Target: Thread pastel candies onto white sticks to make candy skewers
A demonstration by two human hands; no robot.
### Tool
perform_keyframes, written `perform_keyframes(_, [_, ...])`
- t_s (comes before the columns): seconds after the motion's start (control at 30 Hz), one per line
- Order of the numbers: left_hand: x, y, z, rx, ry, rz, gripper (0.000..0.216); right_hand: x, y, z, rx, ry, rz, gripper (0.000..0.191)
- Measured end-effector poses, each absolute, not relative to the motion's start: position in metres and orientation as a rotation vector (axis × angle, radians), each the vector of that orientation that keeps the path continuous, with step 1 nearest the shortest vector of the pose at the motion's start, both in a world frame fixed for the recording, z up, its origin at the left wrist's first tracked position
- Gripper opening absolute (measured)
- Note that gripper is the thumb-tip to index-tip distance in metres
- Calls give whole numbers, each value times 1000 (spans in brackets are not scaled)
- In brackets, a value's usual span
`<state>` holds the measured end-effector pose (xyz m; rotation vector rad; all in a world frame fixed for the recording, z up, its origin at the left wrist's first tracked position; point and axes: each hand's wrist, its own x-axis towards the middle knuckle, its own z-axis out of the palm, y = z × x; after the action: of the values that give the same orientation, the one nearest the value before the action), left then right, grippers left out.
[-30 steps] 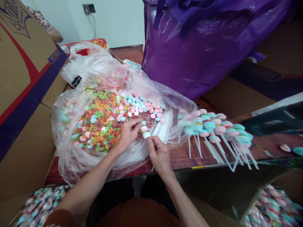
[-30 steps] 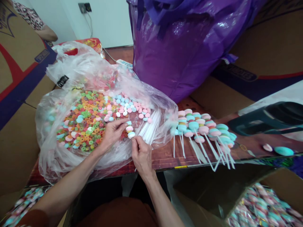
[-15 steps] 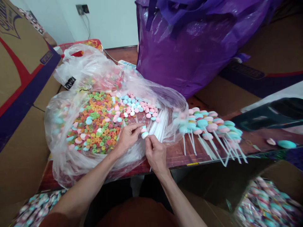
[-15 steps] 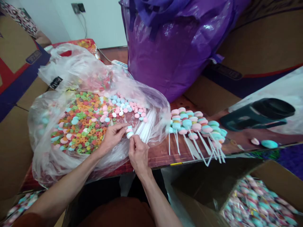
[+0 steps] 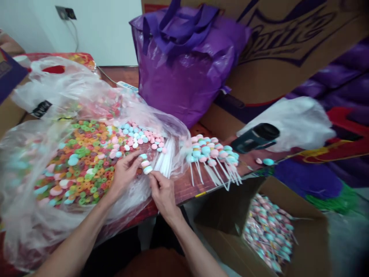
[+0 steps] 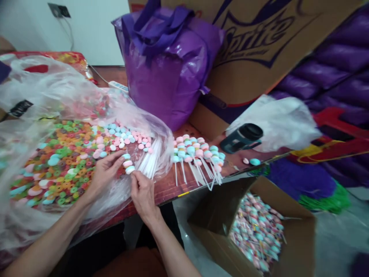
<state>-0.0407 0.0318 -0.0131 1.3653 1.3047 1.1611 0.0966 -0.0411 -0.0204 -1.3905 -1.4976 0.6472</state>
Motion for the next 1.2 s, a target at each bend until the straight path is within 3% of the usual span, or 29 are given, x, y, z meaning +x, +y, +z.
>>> perform_keyframes(0.3, [-42, 28, -10, 1321, 1298, 1162, 64, 155, -66, 10, -1437, -1418, 206, 20])
perform_keyframes(0.63, [-44, 31, -24, 1521, 1376, 1166, 45, 281, -19, 10, -2056, -1265, -322, 31])
perform_keyframes(0.83, [-45, 31, -27, 1691, 1385, 1145, 34, 254, -31, 23, -1849, -1258, -671, 24])
perform_keyframes(0.9, [-45, 32, -29, 1771, 1389, 1117, 31, 221, -39, 30, -1654, -1320, -580, 17])
perform_keyframes(1.03, [-45, 31, -31, 1868, 1372, 1043, 29, 158, -36, 17, -1438, -1676, 51, 19])
perform_keyframes(1.2, [-39, 28, -21, 1795, 1395, 978, 30, 135, -12, -27, -1836, -1596, 90, 11])
